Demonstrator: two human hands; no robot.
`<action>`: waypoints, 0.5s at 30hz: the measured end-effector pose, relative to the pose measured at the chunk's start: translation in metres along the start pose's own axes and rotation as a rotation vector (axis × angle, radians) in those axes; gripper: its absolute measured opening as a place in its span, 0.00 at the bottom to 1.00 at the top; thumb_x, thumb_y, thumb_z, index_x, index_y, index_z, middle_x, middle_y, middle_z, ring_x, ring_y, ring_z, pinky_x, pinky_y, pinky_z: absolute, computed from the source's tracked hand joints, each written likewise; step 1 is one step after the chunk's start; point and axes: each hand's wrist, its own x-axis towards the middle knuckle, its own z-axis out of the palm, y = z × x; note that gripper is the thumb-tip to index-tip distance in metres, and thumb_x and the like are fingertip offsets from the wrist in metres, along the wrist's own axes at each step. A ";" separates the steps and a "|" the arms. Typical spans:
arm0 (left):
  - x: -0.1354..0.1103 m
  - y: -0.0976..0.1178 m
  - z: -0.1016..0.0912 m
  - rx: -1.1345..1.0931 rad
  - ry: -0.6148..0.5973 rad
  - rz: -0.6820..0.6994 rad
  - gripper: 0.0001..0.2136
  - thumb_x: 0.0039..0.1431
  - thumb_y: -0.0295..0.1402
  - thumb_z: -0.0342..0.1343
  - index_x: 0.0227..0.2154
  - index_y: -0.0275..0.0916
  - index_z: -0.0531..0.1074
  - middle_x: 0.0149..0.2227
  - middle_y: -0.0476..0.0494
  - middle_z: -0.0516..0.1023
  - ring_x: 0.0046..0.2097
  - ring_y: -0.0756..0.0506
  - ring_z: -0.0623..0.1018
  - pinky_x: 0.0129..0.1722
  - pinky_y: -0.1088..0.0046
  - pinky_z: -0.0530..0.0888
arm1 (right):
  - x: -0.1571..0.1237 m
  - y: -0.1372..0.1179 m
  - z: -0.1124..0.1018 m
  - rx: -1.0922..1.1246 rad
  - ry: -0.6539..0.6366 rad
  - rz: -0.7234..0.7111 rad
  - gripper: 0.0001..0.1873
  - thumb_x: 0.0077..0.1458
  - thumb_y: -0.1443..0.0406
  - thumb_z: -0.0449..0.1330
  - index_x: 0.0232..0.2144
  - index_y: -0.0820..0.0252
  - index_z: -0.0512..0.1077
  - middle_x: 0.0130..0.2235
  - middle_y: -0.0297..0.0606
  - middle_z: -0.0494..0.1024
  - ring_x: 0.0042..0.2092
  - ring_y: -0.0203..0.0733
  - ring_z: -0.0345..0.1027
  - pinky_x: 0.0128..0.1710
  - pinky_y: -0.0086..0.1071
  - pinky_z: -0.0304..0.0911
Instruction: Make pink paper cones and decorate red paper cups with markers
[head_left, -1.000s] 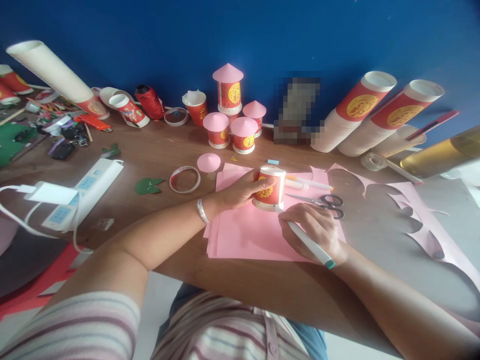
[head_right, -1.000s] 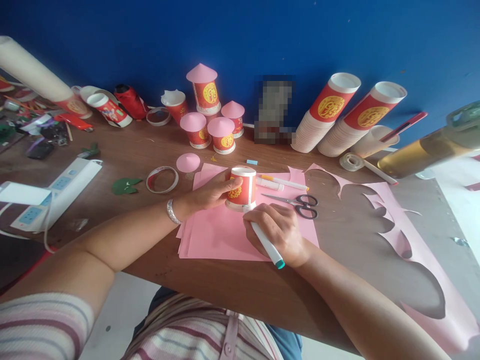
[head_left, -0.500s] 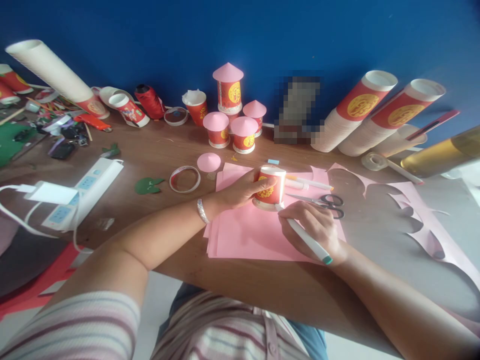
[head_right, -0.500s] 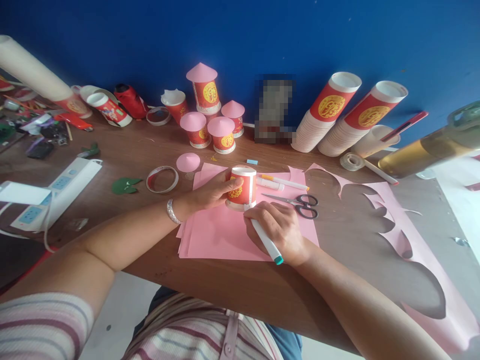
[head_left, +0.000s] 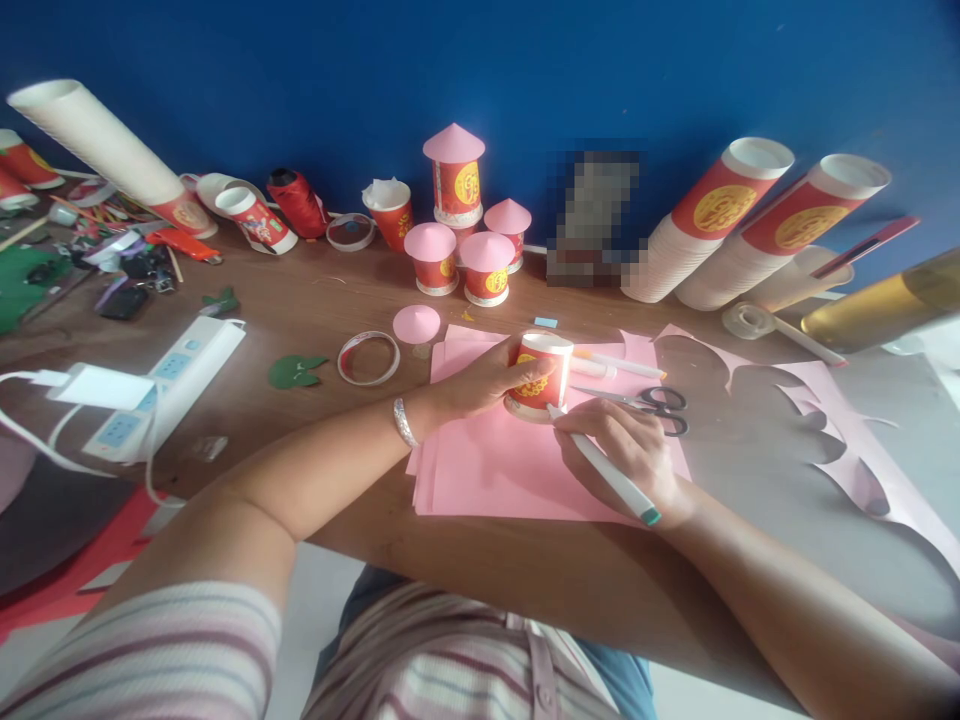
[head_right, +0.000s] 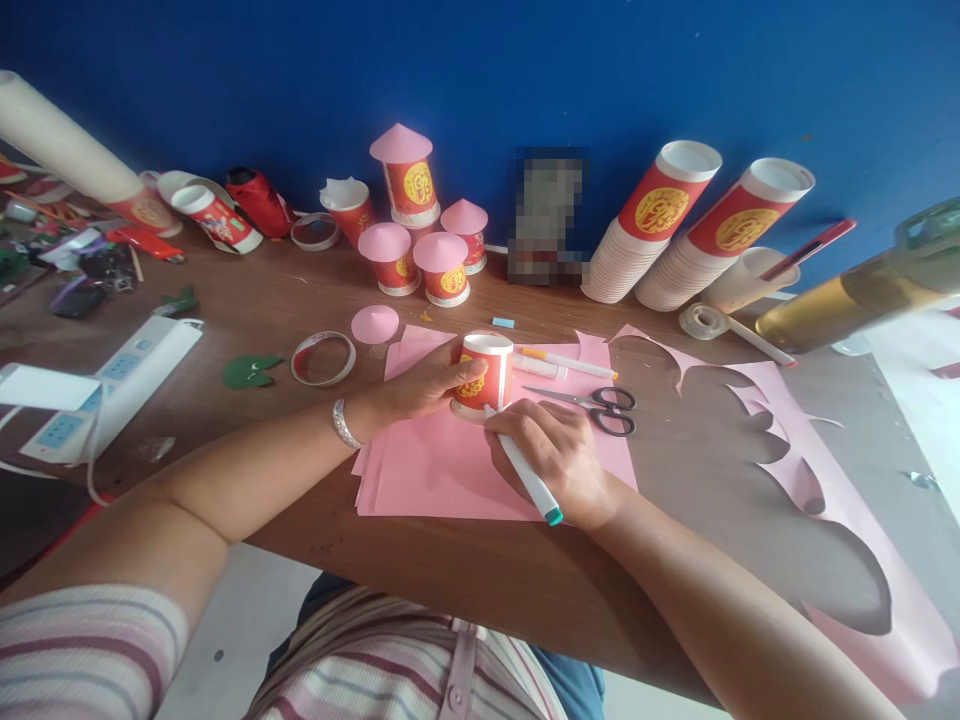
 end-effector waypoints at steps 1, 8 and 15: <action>0.000 0.000 0.000 0.010 0.001 -0.003 0.23 0.60 0.50 0.66 0.47 0.37 0.72 0.39 0.44 0.77 0.40 0.48 0.76 0.42 0.72 0.72 | 0.000 0.000 0.000 0.007 -0.005 -0.001 0.11 0.59 0.77 0.61 0.39 0.57 0.71 0.29 0.31 0.77 0.26 0.34 0.71 0.27 0.29 0.65; 0.001 0.000 0.001 0.026 0.023 0.010 0.24 0.57 0.50 0.68 0.47 0.37 0.72 0.40 0.44 0.77 0.40 0.47 0.76 0.44 0.70 0.72 | 0.001 0.001 -0.001 0.029 -0.015 -0.004 0.11 0.60 0.76 0.60 0.40 0.57 0.72 0.31 0.32 0.79 0.26 0.34 0.72 0.27 0.29 0.66; 0.001 -0.004 -0.001 0.032 0.043 -0.006 0.25 0.58 0.49 0.68 0.49 0.37 0.70 0.41 0.43 0.77 0.42 0.47 0.77 0.46 0.69 0.72 | -0.001 0.002 0.000 0.040 -0.021 -0.013 0.09 0.61 0.75 0.61 0.39 0.57 0.71 0.29 0.31 0.77 0.25 0.33 0.69 0.26 0.29 0.63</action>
